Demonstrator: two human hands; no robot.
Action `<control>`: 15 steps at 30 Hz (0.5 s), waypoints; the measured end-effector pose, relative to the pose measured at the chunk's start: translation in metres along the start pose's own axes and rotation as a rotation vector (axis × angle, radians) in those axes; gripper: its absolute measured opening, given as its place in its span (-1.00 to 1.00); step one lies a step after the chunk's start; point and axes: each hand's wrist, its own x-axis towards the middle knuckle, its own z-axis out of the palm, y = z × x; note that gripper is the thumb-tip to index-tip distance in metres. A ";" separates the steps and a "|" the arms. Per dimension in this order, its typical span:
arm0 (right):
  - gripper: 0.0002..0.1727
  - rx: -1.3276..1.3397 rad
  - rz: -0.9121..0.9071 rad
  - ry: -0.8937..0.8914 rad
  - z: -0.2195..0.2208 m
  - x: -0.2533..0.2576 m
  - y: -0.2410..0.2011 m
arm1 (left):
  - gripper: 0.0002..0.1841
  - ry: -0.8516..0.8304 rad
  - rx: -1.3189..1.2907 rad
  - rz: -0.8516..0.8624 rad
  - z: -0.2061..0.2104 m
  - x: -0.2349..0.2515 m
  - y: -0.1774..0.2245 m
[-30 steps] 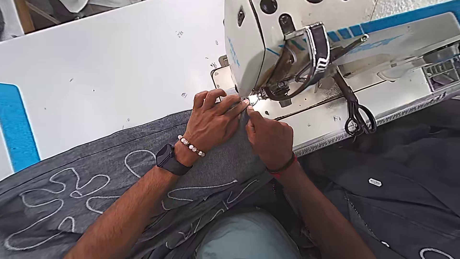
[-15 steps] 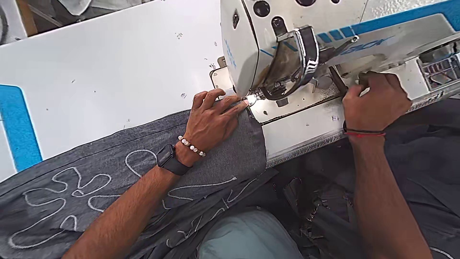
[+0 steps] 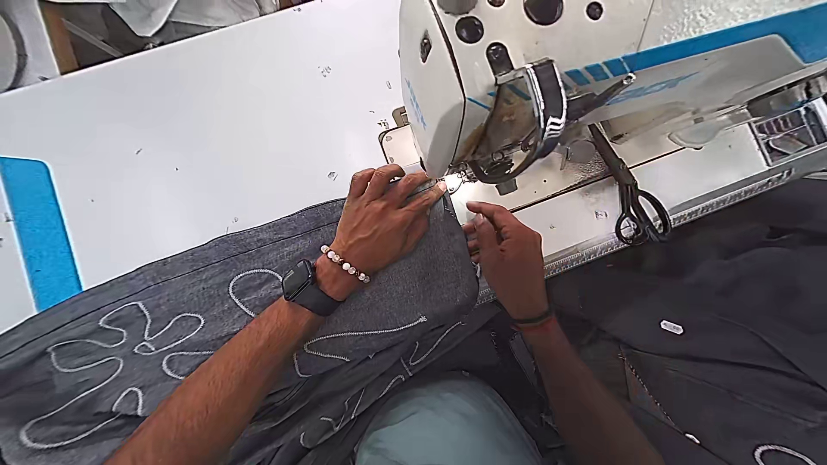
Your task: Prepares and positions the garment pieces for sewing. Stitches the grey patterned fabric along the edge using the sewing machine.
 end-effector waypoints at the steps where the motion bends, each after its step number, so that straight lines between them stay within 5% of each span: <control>1: -0.69 -0.085 -0.036 0.032 0.004 0.002 -0.001 | -0.56 0.001 0.005 -0.003 0.001 0.000 0.000; 8: -0.67 -0.381 -0.041 0.113 0.025 0.005 -0.011 | -0.61 0.023 -0.037 0.012 0.002 -0.002 -0.002; 15: -0.61 -0.638 -0.291 0.233 0.040 -0.008 -0.003 | -0.59 -0.009 -0.044 0.043 -0.001 -0.006 0.002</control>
